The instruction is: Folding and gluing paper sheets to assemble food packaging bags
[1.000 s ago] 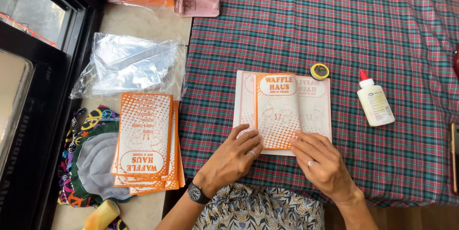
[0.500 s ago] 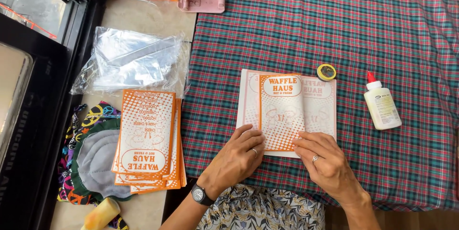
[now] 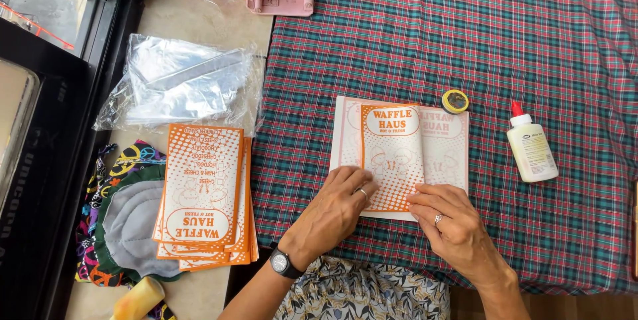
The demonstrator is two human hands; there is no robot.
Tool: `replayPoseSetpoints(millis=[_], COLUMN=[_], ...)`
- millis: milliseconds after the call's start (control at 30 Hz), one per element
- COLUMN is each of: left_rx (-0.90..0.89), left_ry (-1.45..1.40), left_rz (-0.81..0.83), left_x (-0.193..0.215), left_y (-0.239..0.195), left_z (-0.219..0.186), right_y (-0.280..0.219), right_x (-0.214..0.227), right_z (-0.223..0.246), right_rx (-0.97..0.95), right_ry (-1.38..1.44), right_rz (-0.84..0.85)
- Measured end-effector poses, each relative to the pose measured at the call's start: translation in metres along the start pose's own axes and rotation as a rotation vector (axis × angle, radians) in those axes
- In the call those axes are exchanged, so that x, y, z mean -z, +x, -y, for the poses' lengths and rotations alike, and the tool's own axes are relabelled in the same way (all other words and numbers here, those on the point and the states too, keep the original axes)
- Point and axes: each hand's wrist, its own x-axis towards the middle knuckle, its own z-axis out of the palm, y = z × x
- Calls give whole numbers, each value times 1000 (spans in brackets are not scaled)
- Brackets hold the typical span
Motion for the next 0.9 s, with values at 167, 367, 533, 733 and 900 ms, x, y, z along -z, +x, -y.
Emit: replayPoseSetpoints(millis=[167,367,533,733,900], left_rx=[4,11,8,20,36], left_ry=[38,43,36,18,12], left_rz=[16,11,-1,-7,24], left_x=[-6,-4,-5,-9,-4], left_y=[0,1,1,-1,1], left_z=[14,17,21,26,23], right_y=[4,39,71,55,13], right_x=[4,23,7,13,-44], right_z=[-3,-65,-130,-27,25], right_rx=[-37,-237,-363,-270,-141], right_ry=[61,1,-160,-151,56], right_rz=[27,-226,-225,-253,-201])
